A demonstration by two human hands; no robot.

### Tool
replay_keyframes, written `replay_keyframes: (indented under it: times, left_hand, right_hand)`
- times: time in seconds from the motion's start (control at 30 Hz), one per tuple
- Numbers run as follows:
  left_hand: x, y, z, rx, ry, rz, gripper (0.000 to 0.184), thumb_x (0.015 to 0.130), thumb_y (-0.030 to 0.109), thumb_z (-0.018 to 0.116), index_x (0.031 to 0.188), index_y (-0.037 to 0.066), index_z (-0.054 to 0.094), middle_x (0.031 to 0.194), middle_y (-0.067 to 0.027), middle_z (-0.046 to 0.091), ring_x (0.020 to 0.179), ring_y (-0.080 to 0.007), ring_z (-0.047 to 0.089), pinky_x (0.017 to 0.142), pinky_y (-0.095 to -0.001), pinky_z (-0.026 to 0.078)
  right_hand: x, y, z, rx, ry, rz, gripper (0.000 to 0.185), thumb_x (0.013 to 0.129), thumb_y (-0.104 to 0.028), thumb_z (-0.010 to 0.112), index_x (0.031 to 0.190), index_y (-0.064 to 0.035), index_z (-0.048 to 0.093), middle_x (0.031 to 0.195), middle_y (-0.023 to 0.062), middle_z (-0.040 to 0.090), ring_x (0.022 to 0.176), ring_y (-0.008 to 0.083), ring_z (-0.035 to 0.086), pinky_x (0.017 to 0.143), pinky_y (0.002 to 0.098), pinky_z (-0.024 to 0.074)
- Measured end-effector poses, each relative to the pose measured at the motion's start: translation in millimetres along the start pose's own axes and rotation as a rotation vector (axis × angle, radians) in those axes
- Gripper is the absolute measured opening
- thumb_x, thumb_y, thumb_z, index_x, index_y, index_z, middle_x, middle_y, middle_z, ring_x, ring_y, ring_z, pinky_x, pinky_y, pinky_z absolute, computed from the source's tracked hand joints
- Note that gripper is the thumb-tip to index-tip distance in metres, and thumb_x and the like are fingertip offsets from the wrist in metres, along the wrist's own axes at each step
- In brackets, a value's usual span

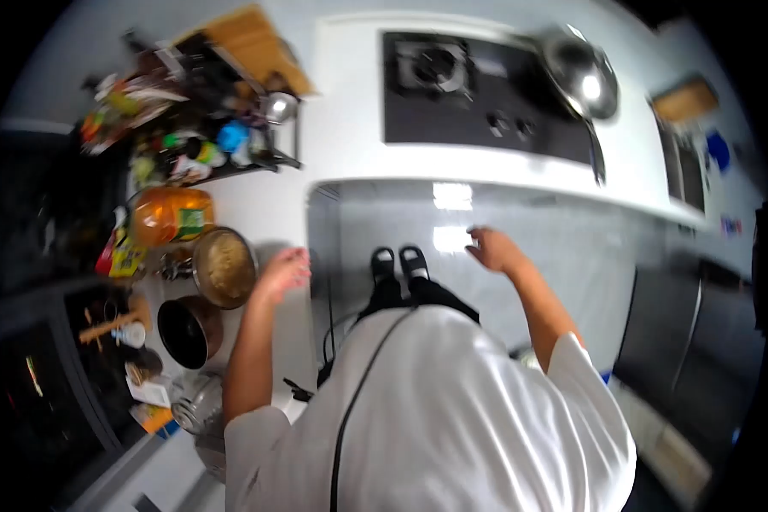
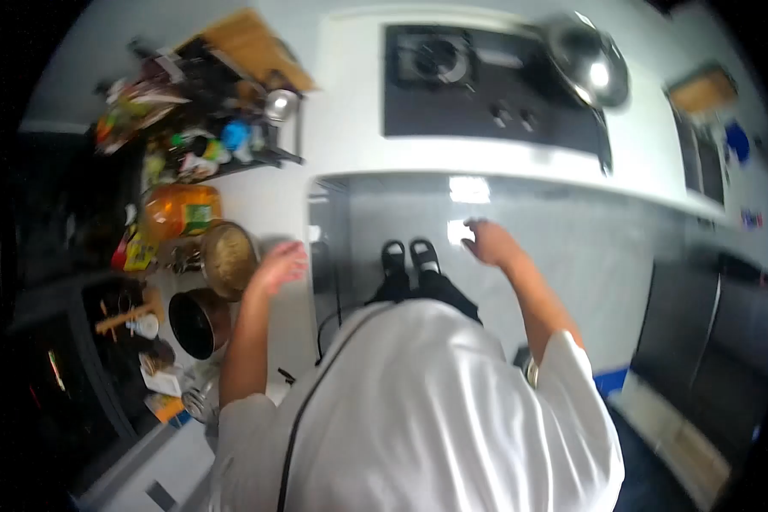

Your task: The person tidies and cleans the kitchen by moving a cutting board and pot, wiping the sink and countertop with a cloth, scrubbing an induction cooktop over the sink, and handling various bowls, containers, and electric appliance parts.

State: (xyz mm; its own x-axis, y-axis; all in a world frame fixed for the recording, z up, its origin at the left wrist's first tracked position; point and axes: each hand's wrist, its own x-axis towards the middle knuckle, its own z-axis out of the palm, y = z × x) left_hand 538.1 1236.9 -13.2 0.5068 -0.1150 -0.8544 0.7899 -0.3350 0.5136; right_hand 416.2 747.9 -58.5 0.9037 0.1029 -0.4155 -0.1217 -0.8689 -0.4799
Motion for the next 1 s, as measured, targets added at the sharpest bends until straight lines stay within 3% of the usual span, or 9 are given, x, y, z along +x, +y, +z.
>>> replay_keyframes:
  times: [0.03,0.13,0.33,0.57,0.7,0.9,1.0]
  left_hand:
    - [7,10,3,0.026,-0.012,-0.007,0.028,0.093,0.023,0.067,0.118,0.011,0.062,0.104,0.0015,0.062,0.094,-0.0143,0.063,0.080,-0.0315,0.053]
    - [37,25,8,0.114,-0.067,0.015,0.037,0.095,0.027,0.067,0.126,0.008,0.060,0.109,-0.0021,0.062,0.094,-0.0175,0.063,0.080,-0.0328,0.056]
    - [76,55,60,0.279,-0.192,-0.047,0.048,0.096,0.034,0.068,0.132,0.005,0.057,0.112,-0.0054,0.062,0.095,-0.0175,0.063,0.079,-0.0331,0.057]
    - [83,95,139,0.375,-0.248,-0.030,0.036,0.097,0.030,0.067,0.123,0.008,0.058,0.098,-0.0050,0.063,0.082,-0.0161,0.064,0.069,-0.0302,0.057]
    - [85,110,204,0.489,-0.290,-0.068,0.038,0.097,0.029,0.067,0.127,0.008,0.056,0.104,-0.0066,0.062,0.089,-0.0194,0.065,0.073,-0.0364,0.058]
    - [54,137,391,0.787,-0.447,-0.067,0.050,0.096,0.032,0.068,0.134,0.005,0.054,0.117,-0.0085,0.061,0.101,-0.0217,0.064,0.081,-0.0372,0.058]
    - [37,150,504,0.901,-0.521,0.014,0.058,0.095,0.033,0.069,0.140,0.003,0.050,0.120,-0.0090,0.061,0.103,-0.0203,0.063,0.081,-0.0339,0.057]
  right_hand:
    - [-21,4,-2,0.078,0.097,0.069,0.038,0.091,-0.027,0.066,0.117,0.0009,0.066,0.111,0.0230,0.069,0.101,0.0408,0.066,0.088,0.0468,0.0529]
    - [-87,42,25,0.175,0.190,0.368,0.038,0.091,-0.026,0.066,0.117,0.0009,0.066,0.109,0.0225,0.070,0.100,0.0393,0.068,0.087,0.0445,0.0539]
    - [-193,44,49,0.310,0.036,0.756,0.045,0.091,-0.032,0.065,0.120,0.0025,0.065,0.112,0.0242,0.070,0.106,0.0386,0.067,0.092,0.0442,0.0526]
    - [-215,83,79,0.438,0.165,0.646,0.042,0.092,-0.030,0.064,0.120,0.0019,0.065,0.107,0.0221,0.072,0.099,0.0383,0.069,0.087,0.0448,0.0540]
    - [-241,142,68,0.464,0.230,0.674,0.041,0.092,-0.030,0.065,0.120,0.0010,0.065,0.107,0.0212,0.072,0.100,0.0389,0.068,0.087,0.0450,0.0539]
    - [-313,266,52,0.404,0.403,0.710,0.040,0.092,-0.031,0.065,0.118,-0.0001,0.066,0.109,0.0201,0.071,0.103,0.0376,0.068,0.090,0.0444,0.0533]
    - [-349,307,4,0.389,0.342,0.746,0.043,0.092,-0.032,0.066,0.121,0.0000,0.065,0.112,0.0223,0.070,0.108,0.0383,0.065,0.093,0.0469,0.0516]
